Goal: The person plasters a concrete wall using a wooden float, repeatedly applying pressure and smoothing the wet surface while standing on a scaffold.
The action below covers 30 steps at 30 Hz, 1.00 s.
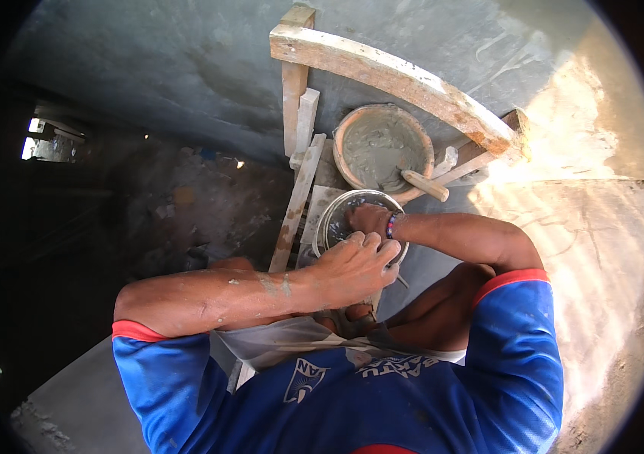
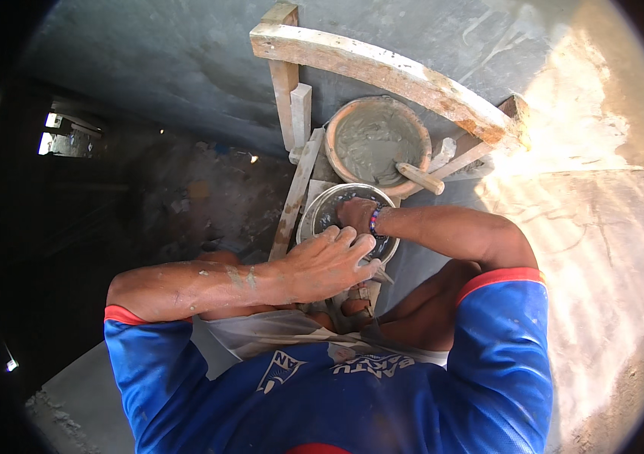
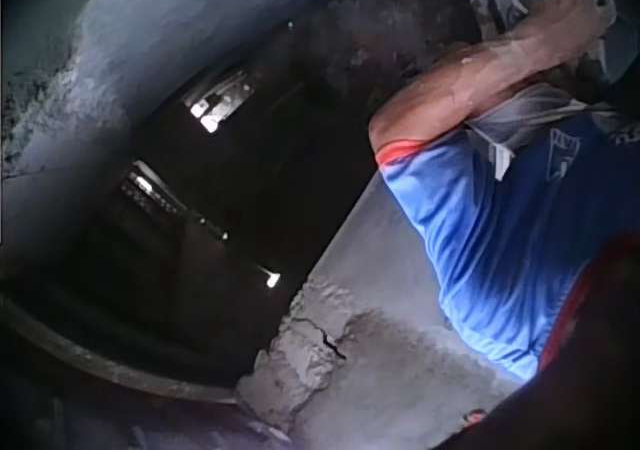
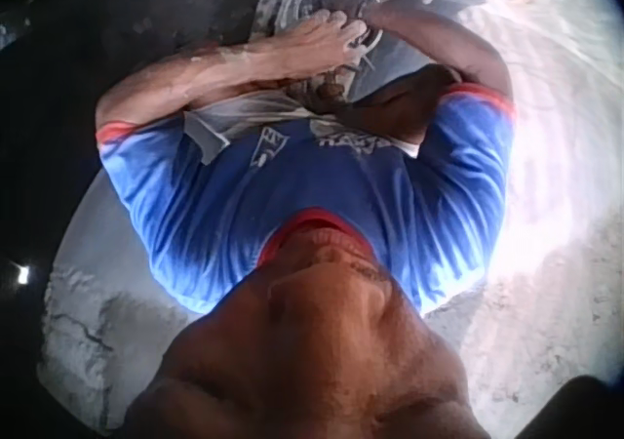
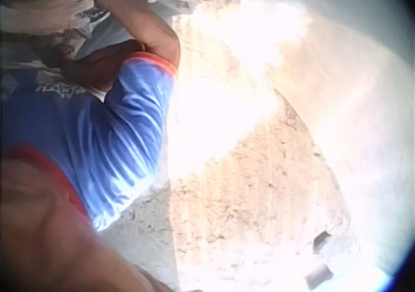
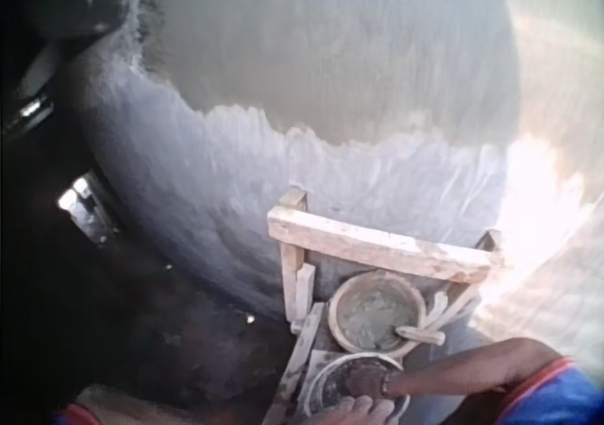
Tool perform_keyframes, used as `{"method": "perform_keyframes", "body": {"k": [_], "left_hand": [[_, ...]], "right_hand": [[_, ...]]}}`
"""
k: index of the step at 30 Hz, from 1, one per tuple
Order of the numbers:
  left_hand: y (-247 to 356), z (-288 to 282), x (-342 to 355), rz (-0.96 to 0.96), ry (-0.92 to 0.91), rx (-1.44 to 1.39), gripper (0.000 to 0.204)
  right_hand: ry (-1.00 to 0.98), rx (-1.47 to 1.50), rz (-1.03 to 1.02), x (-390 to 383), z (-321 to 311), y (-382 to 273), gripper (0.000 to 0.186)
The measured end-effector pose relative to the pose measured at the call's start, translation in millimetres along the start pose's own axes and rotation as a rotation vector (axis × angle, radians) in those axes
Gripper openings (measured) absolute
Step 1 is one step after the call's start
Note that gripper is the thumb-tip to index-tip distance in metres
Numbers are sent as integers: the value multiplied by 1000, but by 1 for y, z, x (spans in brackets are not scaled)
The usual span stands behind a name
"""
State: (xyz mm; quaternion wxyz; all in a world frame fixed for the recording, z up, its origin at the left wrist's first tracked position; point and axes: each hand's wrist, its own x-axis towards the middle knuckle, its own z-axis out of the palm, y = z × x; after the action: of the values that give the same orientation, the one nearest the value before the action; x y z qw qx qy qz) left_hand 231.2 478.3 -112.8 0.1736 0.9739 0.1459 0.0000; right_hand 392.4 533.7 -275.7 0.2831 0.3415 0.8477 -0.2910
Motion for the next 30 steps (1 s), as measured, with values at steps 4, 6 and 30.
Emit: {"method": "perform_keyframes", "body": {"k": [4,6,30], "left_hand": [[3,0,-1,1,38,37,26],[-1,-2,-3,-76,26,-33,20],[-126,-176,-64,-690,922,-1183,17]], "right_hand": [[102,46,33,15,24,4,33],[39,73,21,9,7,4,30],[143,55,-94,3,35,21,34]]}}
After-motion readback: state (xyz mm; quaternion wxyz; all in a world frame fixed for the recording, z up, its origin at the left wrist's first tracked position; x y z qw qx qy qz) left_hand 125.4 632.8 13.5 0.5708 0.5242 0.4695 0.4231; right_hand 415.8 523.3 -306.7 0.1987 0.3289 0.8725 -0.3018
